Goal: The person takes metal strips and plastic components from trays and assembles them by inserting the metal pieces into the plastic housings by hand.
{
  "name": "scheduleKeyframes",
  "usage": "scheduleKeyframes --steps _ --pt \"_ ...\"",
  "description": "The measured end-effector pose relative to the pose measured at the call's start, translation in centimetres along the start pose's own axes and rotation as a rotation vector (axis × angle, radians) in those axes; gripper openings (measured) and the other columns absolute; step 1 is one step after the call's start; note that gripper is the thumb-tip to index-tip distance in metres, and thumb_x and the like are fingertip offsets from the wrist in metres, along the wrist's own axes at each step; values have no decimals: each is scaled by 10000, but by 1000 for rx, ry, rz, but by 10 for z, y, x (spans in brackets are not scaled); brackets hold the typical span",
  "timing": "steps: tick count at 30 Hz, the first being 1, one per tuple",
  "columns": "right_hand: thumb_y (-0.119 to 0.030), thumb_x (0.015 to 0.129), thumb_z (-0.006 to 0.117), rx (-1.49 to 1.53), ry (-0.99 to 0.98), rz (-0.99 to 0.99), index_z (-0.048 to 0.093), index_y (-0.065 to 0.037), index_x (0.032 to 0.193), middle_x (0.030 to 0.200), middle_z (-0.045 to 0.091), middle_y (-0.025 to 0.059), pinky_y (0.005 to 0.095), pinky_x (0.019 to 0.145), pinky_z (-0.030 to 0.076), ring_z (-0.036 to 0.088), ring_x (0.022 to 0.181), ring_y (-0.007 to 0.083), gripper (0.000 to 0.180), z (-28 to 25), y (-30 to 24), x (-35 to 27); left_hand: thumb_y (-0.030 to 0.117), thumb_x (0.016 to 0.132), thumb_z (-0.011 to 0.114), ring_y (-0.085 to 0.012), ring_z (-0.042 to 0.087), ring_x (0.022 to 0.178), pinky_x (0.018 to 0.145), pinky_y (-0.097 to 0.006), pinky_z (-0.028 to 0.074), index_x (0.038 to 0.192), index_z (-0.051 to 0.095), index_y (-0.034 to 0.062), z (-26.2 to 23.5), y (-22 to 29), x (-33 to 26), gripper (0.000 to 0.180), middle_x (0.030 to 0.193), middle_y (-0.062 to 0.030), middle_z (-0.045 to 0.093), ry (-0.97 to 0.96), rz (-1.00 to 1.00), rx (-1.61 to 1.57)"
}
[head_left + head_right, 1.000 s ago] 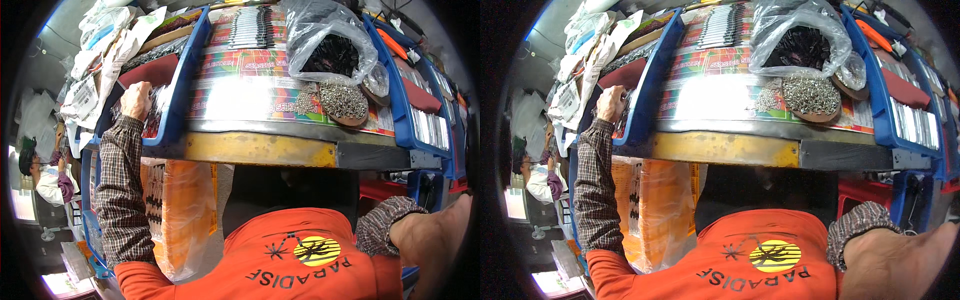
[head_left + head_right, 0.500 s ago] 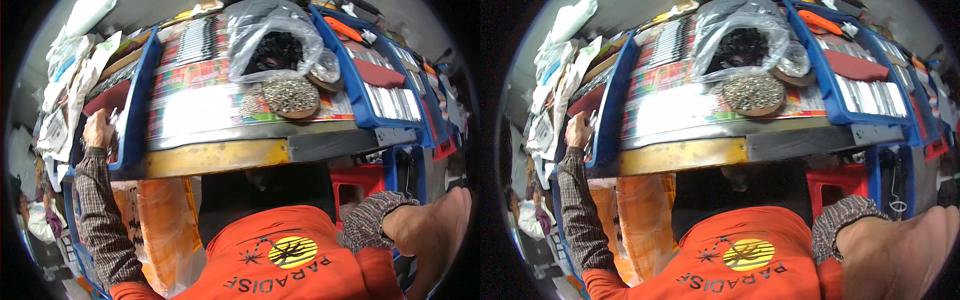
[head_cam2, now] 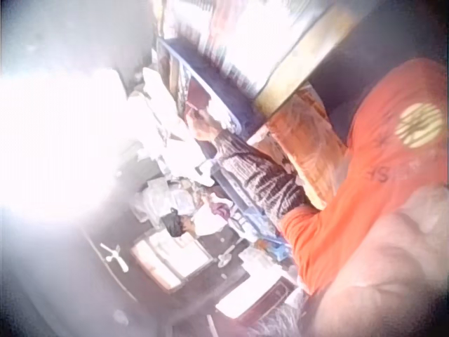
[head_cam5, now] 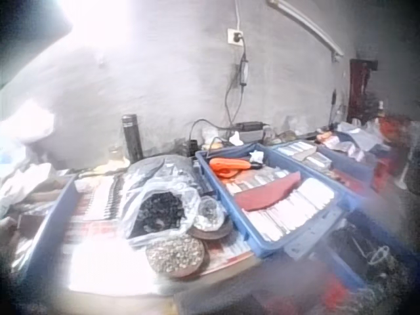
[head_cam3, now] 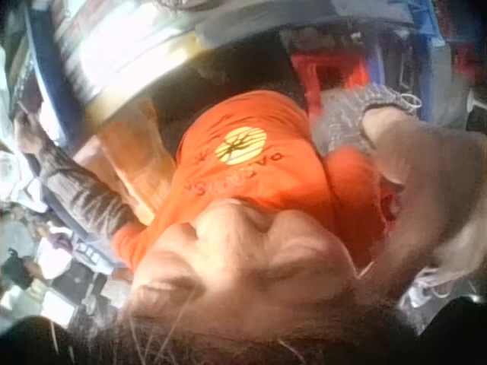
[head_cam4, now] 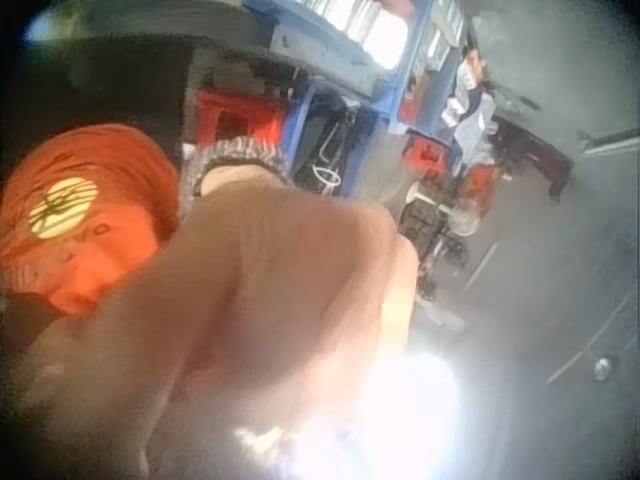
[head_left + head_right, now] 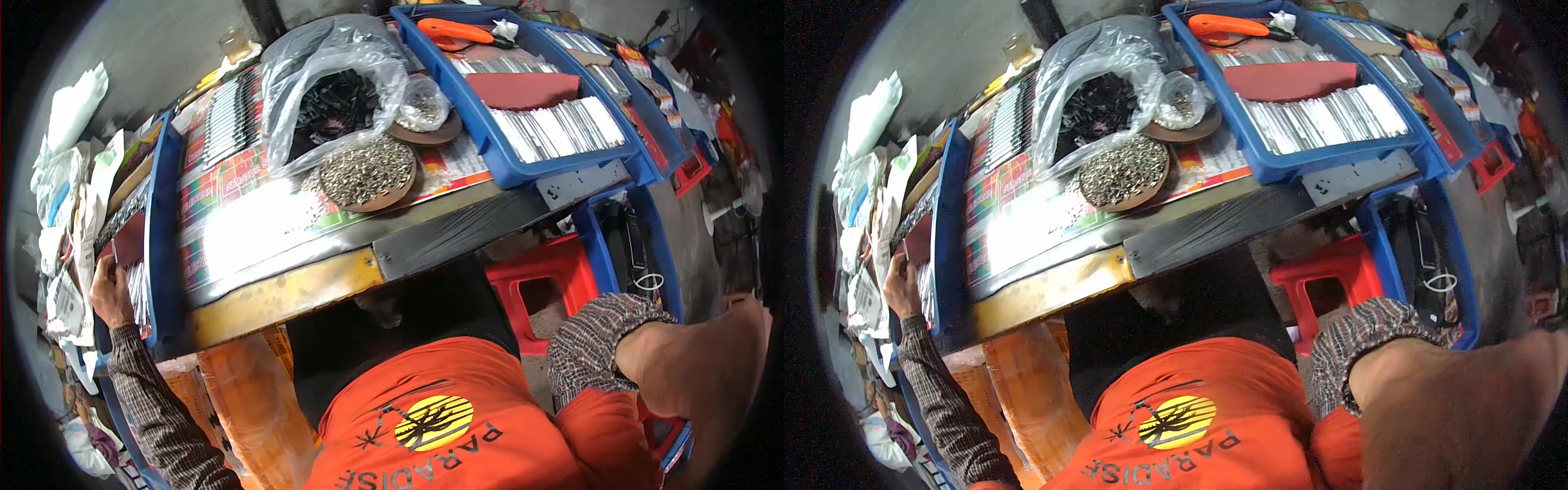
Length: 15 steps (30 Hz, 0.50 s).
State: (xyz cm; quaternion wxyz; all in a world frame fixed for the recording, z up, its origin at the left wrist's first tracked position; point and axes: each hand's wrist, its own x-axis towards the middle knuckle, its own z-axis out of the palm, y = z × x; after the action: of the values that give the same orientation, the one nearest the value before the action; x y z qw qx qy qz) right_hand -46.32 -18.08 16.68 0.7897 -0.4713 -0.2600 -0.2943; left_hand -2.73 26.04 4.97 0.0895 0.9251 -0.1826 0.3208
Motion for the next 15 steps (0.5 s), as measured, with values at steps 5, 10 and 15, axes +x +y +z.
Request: scheduleKeyframes --steps 5,10,15 --pt "154 680 606 4 12 -17 615 14 589 633 633 97 240 467 545 596 489 120 166 -6 0 -2 135 911 608 -141 631 668 621 -286 490 1008 653 18 -25 72 -17 159 796 -87 673 162 11 -158" --pt "-5 800 572 -112 -397 26 604 37 679 640 604 99 337 558 494 577 544 202 132 -94 28 45 27 867 644 -79 509 592 557 -234 436 968 657 9 -41 164 -26 104 735 -41 606 218 82 -325" --pt "-74 868 571 -1329 106 152 665 34 822 747 645 89 292 649 480 615 672 175 151 -146 89 57 -16 862 638 -53 523 670 626 -207 440 928 626 -13 -57 191 -48 67 795 -1 597 97 36 -536"
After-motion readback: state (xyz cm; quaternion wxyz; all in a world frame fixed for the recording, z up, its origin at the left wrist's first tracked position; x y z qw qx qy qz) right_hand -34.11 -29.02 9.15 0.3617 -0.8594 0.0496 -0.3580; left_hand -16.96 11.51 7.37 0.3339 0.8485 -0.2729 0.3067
